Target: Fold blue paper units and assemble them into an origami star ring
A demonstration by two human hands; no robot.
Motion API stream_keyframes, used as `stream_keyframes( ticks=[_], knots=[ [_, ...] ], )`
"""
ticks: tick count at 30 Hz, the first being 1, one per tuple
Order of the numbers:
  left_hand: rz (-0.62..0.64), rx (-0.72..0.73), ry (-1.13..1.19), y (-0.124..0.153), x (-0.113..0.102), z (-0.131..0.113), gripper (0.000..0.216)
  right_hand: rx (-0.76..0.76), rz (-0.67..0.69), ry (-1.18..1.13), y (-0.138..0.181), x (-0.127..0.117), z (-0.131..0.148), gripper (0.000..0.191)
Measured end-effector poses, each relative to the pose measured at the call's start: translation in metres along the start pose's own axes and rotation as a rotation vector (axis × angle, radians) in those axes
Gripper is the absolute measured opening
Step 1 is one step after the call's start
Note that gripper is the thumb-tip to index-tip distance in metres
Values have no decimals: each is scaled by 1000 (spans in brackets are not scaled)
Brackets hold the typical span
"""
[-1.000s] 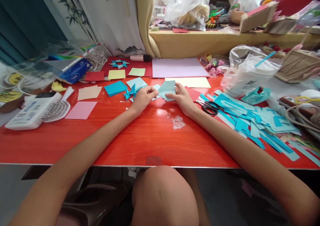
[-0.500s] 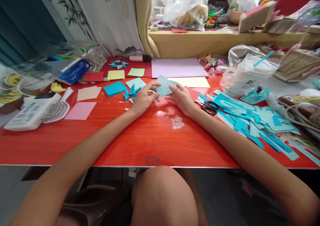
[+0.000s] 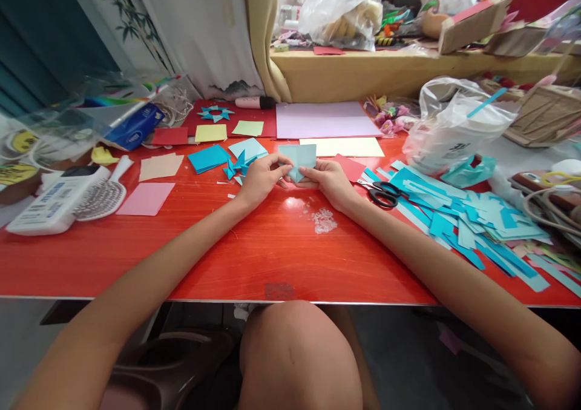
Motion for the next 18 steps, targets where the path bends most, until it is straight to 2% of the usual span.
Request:
stream_keyframes(
  ticks=[8,18],
  knots=[
    [-80,20,-57,4,-1,-1,6,1,18,-12,2,3,2,24],
    [-111,13,-113,6,-2,0,5,-26,37,12,2,4,3,22]
  ],
)
Point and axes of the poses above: each hand's wrist, its own y-axis away from the middle knuckle, its own x-axis out of the palm, z = x × y, the point moved 8 cm from there along -y, towards the middle knuckle, and after that the axes turned 5 degrees about x, right-handed, at the moved point
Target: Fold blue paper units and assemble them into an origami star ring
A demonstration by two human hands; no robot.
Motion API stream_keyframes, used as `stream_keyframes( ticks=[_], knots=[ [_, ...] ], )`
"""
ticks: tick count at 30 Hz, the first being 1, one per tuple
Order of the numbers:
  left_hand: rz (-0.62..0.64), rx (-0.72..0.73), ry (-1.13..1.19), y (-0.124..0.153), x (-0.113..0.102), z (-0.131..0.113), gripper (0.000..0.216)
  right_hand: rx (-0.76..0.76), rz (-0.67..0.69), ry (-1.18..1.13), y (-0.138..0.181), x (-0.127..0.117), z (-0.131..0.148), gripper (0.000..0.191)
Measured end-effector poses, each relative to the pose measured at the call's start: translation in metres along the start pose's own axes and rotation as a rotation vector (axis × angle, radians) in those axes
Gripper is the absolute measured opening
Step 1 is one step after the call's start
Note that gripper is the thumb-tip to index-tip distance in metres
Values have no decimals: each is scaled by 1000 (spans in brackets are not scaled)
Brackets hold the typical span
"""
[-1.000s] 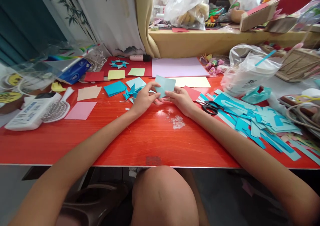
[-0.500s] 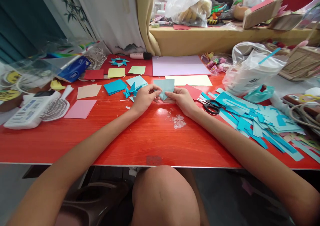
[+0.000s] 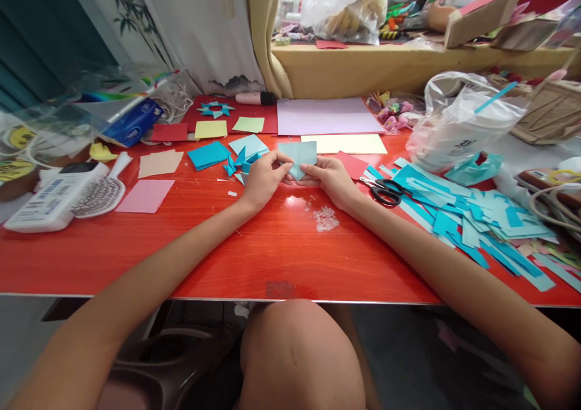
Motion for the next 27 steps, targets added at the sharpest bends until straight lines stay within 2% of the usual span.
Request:
stream_keyframes(
  ticks=[14,27],
  knots=[
    [-14,-25,47,1,0,2,3,9,-14,3,0,-2,-1,24],
    [9,27,105,1,4,-1,5,16,-38,10,1,-2,2,20]
  ],
)
Point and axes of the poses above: each hand's wrist, its own y-axis away from the middle knuckle, its own x-axis out of the palm, z = x × y, the point moved 8 cm from there along -y, towards the middle knuckle, and after that the axes turned 5 degrees about x, right-handed, at the moved point
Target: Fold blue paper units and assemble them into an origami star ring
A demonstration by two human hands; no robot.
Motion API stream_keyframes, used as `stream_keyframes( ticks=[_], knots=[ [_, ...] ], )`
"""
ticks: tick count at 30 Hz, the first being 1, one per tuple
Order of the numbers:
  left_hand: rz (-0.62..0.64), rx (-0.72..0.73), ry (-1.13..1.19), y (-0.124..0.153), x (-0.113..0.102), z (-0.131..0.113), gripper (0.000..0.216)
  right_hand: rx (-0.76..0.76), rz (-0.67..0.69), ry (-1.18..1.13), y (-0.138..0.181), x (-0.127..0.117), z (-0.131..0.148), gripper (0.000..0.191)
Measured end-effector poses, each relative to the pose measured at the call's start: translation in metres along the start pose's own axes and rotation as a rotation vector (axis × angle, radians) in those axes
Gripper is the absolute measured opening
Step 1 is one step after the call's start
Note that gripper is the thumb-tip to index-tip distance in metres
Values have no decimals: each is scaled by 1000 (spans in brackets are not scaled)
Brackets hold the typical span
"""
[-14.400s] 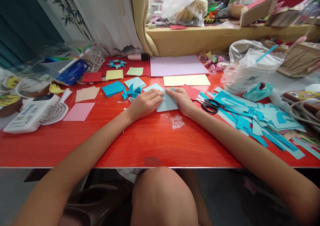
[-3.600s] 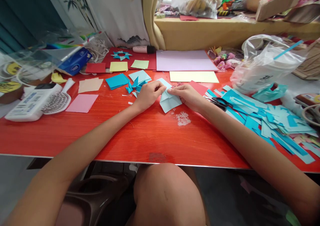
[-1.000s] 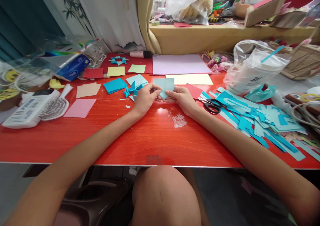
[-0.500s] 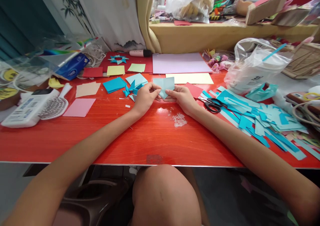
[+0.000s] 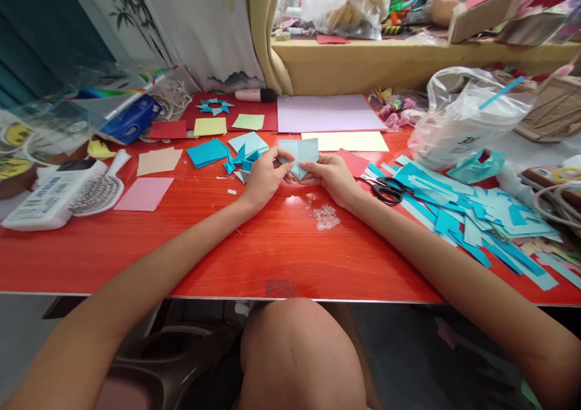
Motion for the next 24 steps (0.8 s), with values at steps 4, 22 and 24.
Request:
stream_keyframes(
  ticks=[4,22,24],
  knots=[
    [17,41,19,0,2,-7,11,10,-50,10,-1,-2,-2,15],
    [151,186,-159,2,13,-16,37,-44,-77,-5,1,-4,-3,12],
    [185,217,-176,3,16,-17,43,-43,-72,-12,1,-3,-2,14]
  ],
)
Point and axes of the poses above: each hand's wrist, its own y-axis away from the middle knuckle, its own x-axis out of the palm, z = x × y, the point moved 8 cm from there along -y, towards the middle knuckle, and after that the axes turned 5 degrees about x, right-handed, at the moved point
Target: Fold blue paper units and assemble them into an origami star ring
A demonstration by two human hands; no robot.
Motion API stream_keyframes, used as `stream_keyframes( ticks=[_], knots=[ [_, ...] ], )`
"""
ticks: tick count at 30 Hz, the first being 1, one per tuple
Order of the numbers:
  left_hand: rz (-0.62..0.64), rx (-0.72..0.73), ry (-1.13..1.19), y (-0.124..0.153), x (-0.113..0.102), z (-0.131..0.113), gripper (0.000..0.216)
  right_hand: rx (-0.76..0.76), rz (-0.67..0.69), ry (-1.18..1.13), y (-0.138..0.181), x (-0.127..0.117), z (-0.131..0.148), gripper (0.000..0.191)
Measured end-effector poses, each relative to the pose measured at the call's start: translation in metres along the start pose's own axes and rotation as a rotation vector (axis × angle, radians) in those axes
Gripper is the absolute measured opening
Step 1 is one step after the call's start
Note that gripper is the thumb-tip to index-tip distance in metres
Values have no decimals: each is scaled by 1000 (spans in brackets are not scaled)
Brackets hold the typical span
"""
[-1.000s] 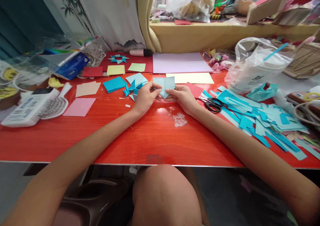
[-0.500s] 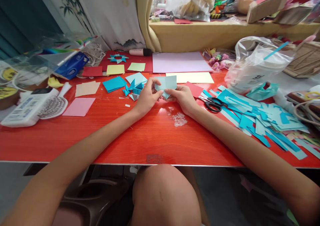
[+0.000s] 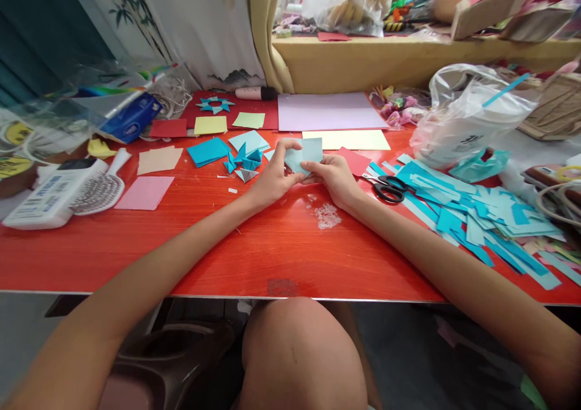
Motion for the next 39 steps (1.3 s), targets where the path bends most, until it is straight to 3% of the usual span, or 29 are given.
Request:
stream_keyframes(
  ticks=[6,9,13,17,24,30,39],
  knots=[
    [-61,37,71,0,1,0,66,-23,-42,2,1,-1,3,18],
    [-184,-42,104,0,-11,11,53,-38,-72,9,2,-1,5,17],
    [-324,-88,120,0,-28,19,32,-3,35,55,3,11,5,21],
    [-286,-111,112,0,-27,20,15,-64,-6,17,2,5,9,25],
    [-257,-231,147,2,-23,29,9,-88,-59,141,1,-2,9,11],
    [-248,-227,86,4,-25,21,14,-170,-73,252,5,2,17,17],
    [-243,-274,265,2,-19,27,16,-248,-169,382,12,-1,24,20]
  ],
)
Point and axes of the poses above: each hand's wrist, its own y-axis away from the middle knuckle, its own x-axis out of the palm, z = x × y, the point moved 8 cm from there along -y, towards the middle knuckle, and after that the axes turned 5 degrees about x, right-handed, at the moved point
